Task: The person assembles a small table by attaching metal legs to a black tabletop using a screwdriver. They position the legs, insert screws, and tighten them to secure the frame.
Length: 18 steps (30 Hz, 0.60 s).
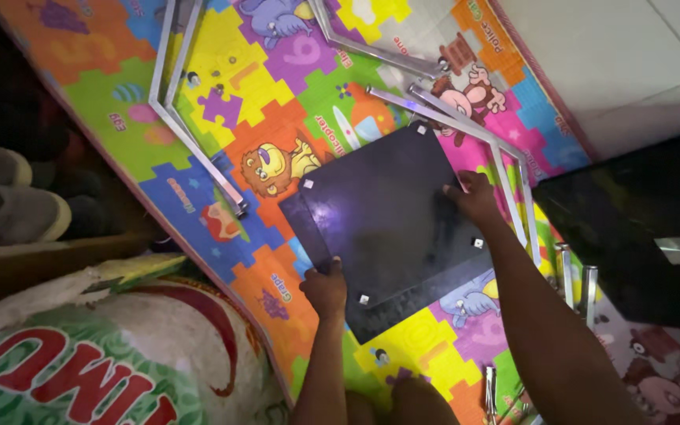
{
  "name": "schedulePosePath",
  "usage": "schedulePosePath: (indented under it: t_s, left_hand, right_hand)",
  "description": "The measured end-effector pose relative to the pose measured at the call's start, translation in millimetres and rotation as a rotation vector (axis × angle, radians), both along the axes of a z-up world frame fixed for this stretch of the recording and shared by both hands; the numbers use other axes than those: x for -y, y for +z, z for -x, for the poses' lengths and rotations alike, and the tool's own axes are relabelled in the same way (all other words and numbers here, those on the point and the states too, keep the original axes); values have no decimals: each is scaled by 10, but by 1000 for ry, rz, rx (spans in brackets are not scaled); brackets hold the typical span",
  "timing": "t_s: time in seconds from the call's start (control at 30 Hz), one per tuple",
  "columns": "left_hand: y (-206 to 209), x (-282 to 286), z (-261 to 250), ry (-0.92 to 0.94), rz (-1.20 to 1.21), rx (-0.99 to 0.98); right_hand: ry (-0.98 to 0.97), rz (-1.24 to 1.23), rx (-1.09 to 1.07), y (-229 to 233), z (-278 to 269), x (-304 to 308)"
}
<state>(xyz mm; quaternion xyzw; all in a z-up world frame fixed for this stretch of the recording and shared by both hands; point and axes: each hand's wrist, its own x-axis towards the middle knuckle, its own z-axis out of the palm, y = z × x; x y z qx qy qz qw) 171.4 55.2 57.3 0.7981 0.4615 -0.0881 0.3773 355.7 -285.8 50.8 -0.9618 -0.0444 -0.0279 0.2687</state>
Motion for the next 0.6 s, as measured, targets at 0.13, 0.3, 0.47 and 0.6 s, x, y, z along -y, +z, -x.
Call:
schedulePosePath:
  t_s: [0.13,0.3,0.47,0.6]
  left_hand:
    - [197,54,14,-8,-23,80]
    - [233,222,-71,-117,-125,341]
    - [-172,185,-161,-77,-2,413]
    - [-454,106,-46,58,246,431]
  right_hand:
    - [-67,-19,-184,53,-61,-39]
    - [58,-21,-122,184,-68,-72]
    - [-214,-43,-289,-66,-35,9]
    - [-270,-215,-156,-381,41,51]
